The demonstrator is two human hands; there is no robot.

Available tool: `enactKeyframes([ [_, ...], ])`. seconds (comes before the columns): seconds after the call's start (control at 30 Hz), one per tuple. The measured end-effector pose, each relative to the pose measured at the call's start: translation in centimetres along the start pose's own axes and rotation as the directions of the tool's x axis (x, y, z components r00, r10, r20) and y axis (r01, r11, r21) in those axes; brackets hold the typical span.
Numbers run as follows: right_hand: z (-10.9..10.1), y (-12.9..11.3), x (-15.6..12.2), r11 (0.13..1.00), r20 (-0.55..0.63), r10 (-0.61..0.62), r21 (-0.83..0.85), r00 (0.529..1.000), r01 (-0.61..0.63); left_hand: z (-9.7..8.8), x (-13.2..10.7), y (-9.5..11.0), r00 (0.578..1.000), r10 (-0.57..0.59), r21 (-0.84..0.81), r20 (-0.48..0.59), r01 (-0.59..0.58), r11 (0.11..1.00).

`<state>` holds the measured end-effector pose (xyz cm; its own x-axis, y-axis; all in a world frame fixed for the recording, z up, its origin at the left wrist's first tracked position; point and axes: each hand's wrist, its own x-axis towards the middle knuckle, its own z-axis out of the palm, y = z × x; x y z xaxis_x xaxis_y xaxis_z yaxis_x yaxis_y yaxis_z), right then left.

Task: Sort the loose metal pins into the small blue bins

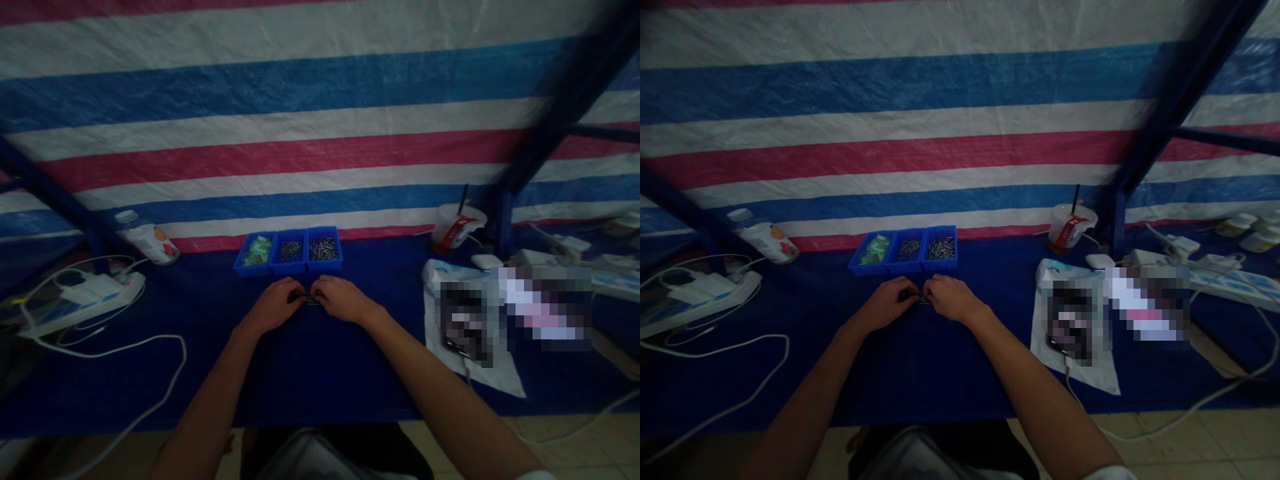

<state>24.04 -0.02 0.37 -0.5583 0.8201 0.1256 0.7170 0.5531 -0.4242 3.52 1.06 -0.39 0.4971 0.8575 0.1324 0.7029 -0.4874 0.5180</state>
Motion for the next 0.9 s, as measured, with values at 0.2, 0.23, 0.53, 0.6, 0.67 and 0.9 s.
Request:
enactKeyframes([
  [0.2,0.48,0.52,0.12,1.000,0.008,0.006,0.015,1.000,-0.006,0.03,0.02,-0.04,1.000,0.003,0.011,0.003,-0.003,1.000],
  [0.23,0.51,0.56,0.14,1.000,0.013,0.010,0.014,1.000,-0.010,0.03,0.03,-0.03,1.000,0.002,0.011,0.004,-0.002,1.000],
  [0.53,0.50,0.49,0.24,0.999,0.023,0.021,0.028,1.000,-0.022,-0.07,0.02,0.25,1.000,-0.014,0.011,0.018,0.013,1.000],
  [0.6,0.53,0.65,0.22,0.999,0.018,0.013,0.034,1.000,-0.014,-0.08,0.02,0.24,1.000,-0.014,0.011,0.016,0.014,1.000],
  [0.67,0.51,0.78,0.20,0.999,0.009,0.001,0.036,1.000,-0.002,-0.11,0.01,0.25,1.000,-0.013,0.010,0.014,0.013,1.000],
  [0.9,0.31,0.28,0.29,0.994,-0.119,-0.067,0.080,0.991,0.077,-0.23,0.15,0.78,0.996,0.061,-0.048,-0.069,-0.064,0.997],
])
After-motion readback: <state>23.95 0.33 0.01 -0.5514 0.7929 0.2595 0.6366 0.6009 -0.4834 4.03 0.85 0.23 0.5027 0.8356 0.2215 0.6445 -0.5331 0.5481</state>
